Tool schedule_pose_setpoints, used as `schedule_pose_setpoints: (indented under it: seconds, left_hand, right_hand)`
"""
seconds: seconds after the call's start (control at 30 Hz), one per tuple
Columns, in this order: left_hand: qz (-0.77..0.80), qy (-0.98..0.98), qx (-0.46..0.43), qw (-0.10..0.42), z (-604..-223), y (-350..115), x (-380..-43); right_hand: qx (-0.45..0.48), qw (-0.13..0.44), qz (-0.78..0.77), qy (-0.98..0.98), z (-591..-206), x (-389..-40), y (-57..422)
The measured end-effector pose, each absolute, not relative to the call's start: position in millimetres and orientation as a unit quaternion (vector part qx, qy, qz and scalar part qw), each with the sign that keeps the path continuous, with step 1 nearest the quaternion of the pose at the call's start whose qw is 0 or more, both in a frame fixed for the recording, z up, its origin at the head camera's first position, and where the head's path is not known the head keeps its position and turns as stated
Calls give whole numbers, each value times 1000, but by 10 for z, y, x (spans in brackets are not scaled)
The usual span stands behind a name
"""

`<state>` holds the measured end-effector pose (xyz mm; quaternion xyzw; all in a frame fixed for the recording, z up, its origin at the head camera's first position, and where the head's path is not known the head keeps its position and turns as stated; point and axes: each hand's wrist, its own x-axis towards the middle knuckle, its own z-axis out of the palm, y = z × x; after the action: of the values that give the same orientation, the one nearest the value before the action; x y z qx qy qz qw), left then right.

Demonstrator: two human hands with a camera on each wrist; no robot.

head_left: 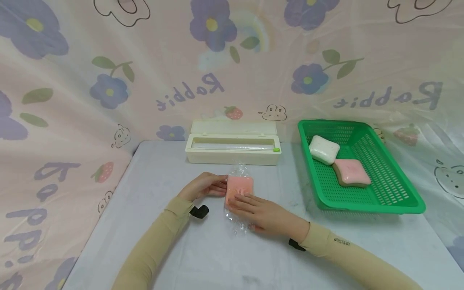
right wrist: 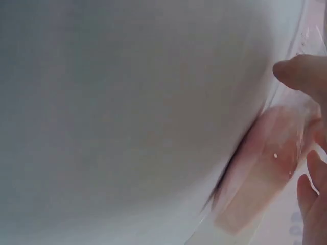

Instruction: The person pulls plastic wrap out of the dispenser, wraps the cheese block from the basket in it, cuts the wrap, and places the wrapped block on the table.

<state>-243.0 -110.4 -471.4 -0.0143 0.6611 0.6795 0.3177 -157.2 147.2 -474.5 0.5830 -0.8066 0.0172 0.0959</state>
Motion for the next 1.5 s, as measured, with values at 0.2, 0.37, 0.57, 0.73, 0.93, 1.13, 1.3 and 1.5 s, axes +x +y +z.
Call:
schedule_pose_setpoints:
  seconds: [0.2,0.37,0.57,0.73,0.93,1.13,1.3,1.5]
  left_hand:
    - [673,667,7,320,-4741,-1137,-2437]
    - [673,667,8,321,-4758,-1147,-2443]
    - [679,661,8,320,-4761,-1139,-2437]
    - [681,660,9,316,-4759,-1140,-2431]
    - [682,658,2,318,-4750,-1137,-2433]
    - [683,658,3,318,-4737,-1133,-2434]
    - [683,658,8,316,-4737,-1137,-2433]
    - [683,659,9,315,-4755,-1136,-2436]
  right_hand:
    - [606,111,-37,-787,-4756,-1541,1299]
    - [609,129,-50,-781,-4782,-1530,1228]
    - [610,123,-43,-782,-4718,-1554,1219]
    - [609,127,29,-782,-4660,-1637,1226]
    - [591,100,219,-770,-4654,-1748,1214]
    - [458,37,352,-815,-4634,-1787,1202]
    - [378,26,395,-837,-4618,-1853,1171]
    - [315,43,380,-869,-4660,-1965,1156]
